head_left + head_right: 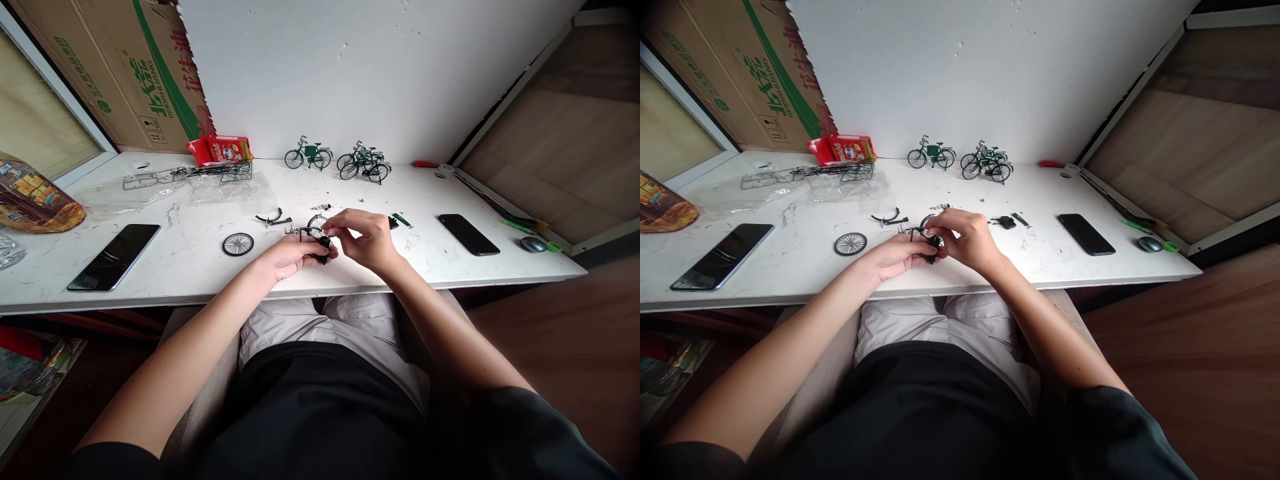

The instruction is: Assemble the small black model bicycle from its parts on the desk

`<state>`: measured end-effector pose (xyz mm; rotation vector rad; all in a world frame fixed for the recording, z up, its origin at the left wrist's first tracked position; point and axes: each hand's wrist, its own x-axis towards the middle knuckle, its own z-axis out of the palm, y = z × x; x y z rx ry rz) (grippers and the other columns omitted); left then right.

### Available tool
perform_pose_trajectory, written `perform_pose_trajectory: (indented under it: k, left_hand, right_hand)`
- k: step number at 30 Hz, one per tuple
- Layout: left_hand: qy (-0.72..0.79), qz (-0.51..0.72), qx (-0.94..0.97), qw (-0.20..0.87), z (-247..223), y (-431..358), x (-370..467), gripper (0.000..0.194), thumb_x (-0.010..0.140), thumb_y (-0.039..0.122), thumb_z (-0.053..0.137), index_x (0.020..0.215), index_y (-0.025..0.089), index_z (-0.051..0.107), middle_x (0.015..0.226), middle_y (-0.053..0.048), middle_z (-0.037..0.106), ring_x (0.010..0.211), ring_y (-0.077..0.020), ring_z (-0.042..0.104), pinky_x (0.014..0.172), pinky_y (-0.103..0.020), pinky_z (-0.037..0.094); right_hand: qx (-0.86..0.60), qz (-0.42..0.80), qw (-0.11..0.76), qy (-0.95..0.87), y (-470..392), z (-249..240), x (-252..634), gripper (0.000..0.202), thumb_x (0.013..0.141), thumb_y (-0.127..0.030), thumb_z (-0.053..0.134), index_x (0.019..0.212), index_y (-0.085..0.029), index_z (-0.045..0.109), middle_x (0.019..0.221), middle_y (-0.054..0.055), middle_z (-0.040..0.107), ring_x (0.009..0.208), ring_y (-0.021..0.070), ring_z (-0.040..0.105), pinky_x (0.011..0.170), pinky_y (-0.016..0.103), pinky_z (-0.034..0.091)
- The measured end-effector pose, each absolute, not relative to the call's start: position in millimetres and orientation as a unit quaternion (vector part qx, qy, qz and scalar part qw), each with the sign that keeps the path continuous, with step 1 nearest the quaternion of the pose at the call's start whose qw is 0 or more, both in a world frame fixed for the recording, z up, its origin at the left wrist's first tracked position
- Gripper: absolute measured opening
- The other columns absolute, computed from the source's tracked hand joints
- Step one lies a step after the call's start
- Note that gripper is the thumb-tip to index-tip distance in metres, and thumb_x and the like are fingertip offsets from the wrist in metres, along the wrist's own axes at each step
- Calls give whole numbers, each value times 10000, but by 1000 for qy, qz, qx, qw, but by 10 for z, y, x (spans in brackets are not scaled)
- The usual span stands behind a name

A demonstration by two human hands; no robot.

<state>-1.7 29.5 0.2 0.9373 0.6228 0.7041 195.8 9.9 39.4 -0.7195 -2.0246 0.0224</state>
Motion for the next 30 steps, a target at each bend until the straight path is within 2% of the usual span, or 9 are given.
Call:
perform_pose_trajectory:
  k: [8,15,17,20,24,30]
  left_hand:
    - [288,324,435,789,-43,322,-18,211,697,131,924,863,105,796,940,-109,819,897,-190,761,991,-378,593]
    - [269,322,436,796,-40,323,-1,211,714,118,912,832,116,737,858,-82,799,849,-181,752,991,-398,587]
    - [276,320,439,793,-37,321,-1,204,718,123,905,849,107,749,869,-98,803,861,-190,756,987,-399,586]
    - [285,316,447,787,-35,320,-3,220,729,125,894,911,95,776,922,-126,816,908,-203,766,990,-394,585]
    - [292,317,450,782,-41,318,-6,237,743,125,883,958,96,788,972,-143,826,944,-213,774,975,-384,591]
    - [282,321,437,791,-52,322,10,184,728,93,886,849,114,749,887,-103,808,889,-204,770,996,-413,593]
  right_hand:
    - [-285,-27,442,-850,86,388,1989,279,981,-59,561,966,-215,792,862,38,792,732,154,722,643,294,548]
    - [-267,17,401,-876,90,426,1949,414,964,-12,505,1170,-200,811,921,43,813,823,156,763,712,290,596]
    - [-287,49,425,-857,103,416,1937,399,975,-41,518,1188,-200,816,914,30,826,811,147,780,733,282,626]
    - [-316,89,474,-817,133,378,1945,272,1008,-155,617,1170,-201,830,921,29,845,785,156,801,743,288,663]
    - [-315,81,499,-803,174,326,1993,165,986,-289,763,1087,-199,858,953,56,858,785,191,817,750,319,680]
    - [-277,11,449,-850,152,283,1976,201,1063,-239,650,1167,-239,822,920,44,828,826,165,787,728,296,626]
